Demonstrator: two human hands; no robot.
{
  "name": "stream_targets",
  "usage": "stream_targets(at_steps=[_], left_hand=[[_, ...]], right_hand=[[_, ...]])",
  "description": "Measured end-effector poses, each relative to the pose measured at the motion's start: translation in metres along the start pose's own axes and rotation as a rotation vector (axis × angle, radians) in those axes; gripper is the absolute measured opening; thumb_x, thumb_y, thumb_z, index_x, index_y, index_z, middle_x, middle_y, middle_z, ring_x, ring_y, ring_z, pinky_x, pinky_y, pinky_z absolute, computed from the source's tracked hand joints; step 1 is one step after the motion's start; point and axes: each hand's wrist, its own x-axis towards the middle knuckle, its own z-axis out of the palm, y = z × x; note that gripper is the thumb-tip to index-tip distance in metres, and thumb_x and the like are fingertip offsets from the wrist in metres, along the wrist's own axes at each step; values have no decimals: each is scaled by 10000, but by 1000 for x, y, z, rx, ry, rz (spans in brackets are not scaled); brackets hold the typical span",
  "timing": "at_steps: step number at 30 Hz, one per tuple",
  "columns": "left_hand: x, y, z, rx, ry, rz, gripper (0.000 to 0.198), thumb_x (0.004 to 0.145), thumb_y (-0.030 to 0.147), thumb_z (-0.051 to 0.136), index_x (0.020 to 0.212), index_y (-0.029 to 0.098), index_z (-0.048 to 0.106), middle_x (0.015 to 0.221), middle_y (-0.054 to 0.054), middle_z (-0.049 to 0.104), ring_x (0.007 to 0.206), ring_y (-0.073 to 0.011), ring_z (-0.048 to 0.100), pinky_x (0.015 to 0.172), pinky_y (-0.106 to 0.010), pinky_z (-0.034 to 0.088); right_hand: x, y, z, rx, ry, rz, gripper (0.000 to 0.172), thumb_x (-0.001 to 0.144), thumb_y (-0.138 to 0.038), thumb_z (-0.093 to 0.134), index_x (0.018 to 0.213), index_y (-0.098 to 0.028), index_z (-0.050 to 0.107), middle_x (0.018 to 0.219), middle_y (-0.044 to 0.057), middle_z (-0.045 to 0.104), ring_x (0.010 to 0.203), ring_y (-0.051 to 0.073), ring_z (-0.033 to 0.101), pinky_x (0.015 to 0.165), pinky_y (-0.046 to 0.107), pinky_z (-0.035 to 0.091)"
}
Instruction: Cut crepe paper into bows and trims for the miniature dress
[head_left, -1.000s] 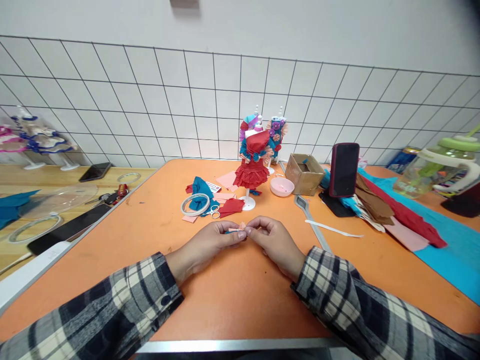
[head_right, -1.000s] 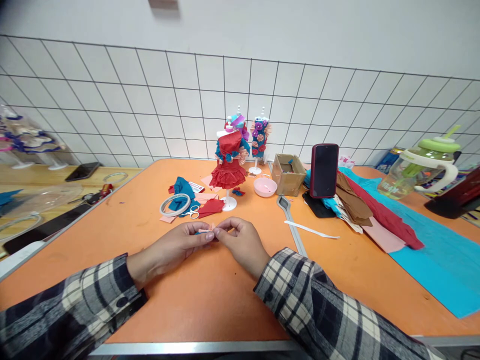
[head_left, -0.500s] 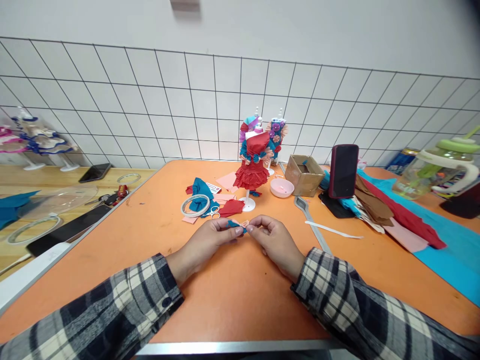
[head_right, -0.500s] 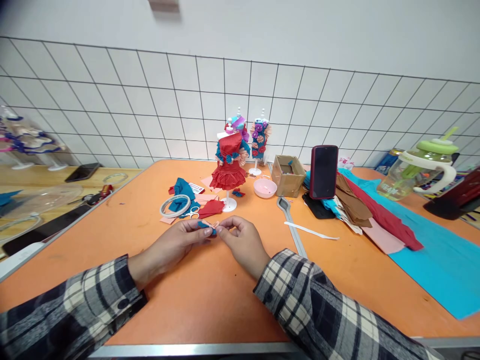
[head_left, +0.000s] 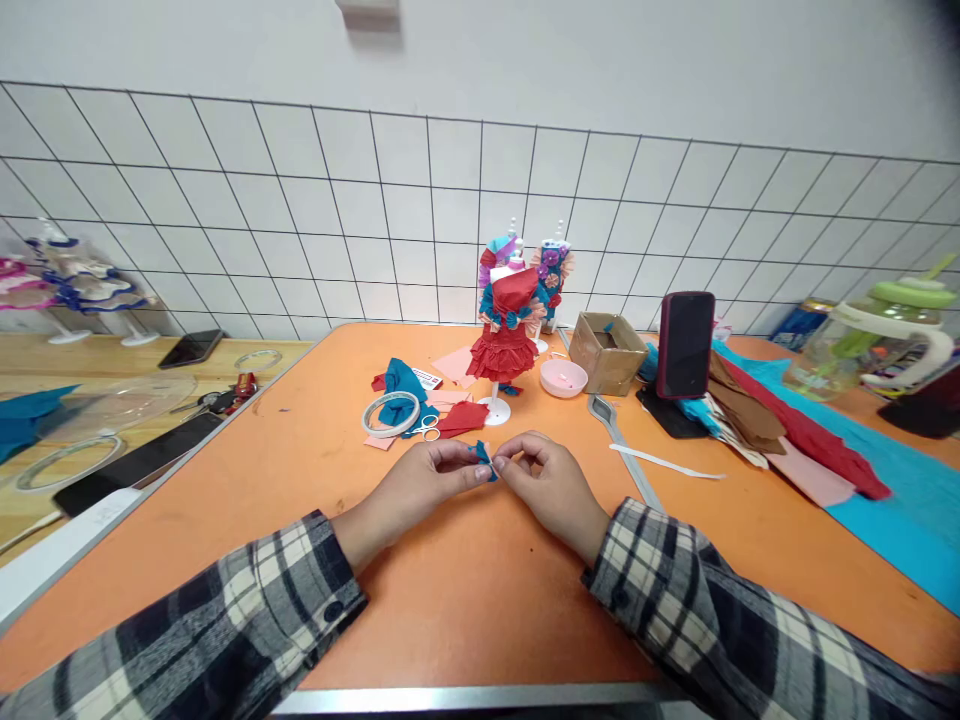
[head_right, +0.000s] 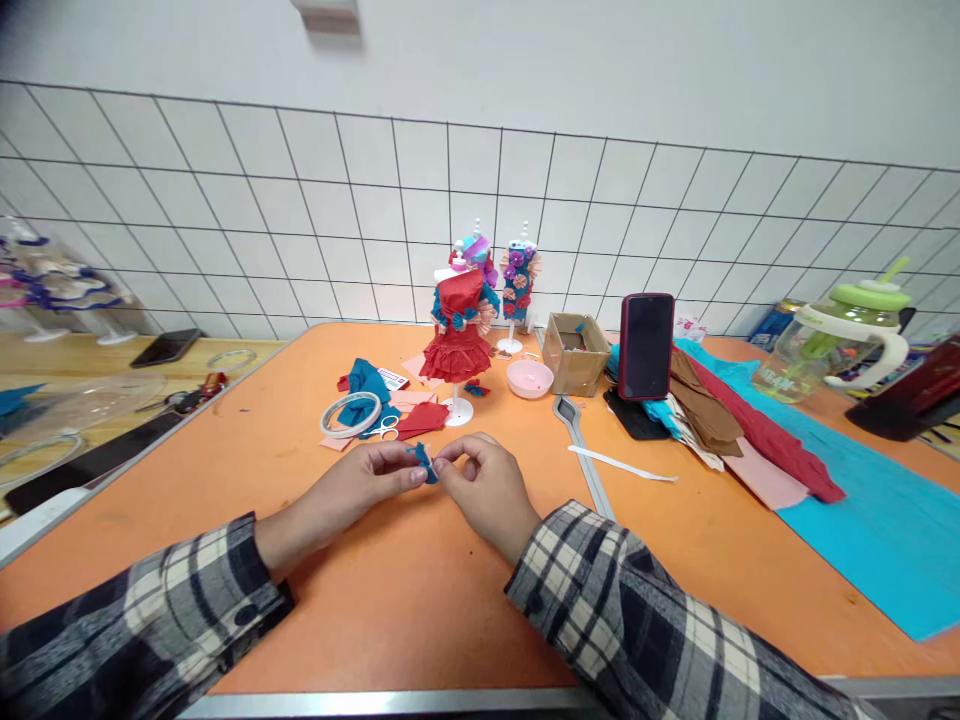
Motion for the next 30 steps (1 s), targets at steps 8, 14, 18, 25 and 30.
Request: stream_targets(at_steps=[8,14,18,25,30], left_hand=[[1,-3,-3,-53,51,28,206,722,337,728,807,149,713,830,-43,709,804,-182,620,782,-292,445],[-5,4,0,65,-216,40,191,758,333,683,747,143,694,787,-53,723,770,-183,642,755,-290,464],[-6,5,-3,95,-218,28,191,746,328,693,783,140,687,777,-57,719,752,-184,644,729,-291,469],[-2,1,-12,-15,-195,51,296,743,352,710,979,174,693,956,-61,713,901,-207,632,829,-321,466],[1,0,-13,17,-45,70,221,719,373,735,809,171,722,824,-44,714,785,-192,631,749,-302,463]], right_hand=[[-3,-5,0,135,-11,35,249,774,-312,600,986,-181,584,854,-5,587,532,71,413,527,222,352],[1,0,-6,337,-331,104,408,750,-346,668,1103,-155,597,716,-18,567,592,96,485,574,231,380],[3,-1,-9,355,-318,140,254,667,-316,740,809,-144,619,675,-23,562,599,87,486,579,226,383],[1,-4,-6,472,-226,220,299,690,-385,717,831,-173,560,723,-23,551,522,67,443,405,178,311],[-1,-1,-2,468,-179,149,325,800,-459,594,967,-185,547,786,-8,557,487,68,409,393,200,316]])
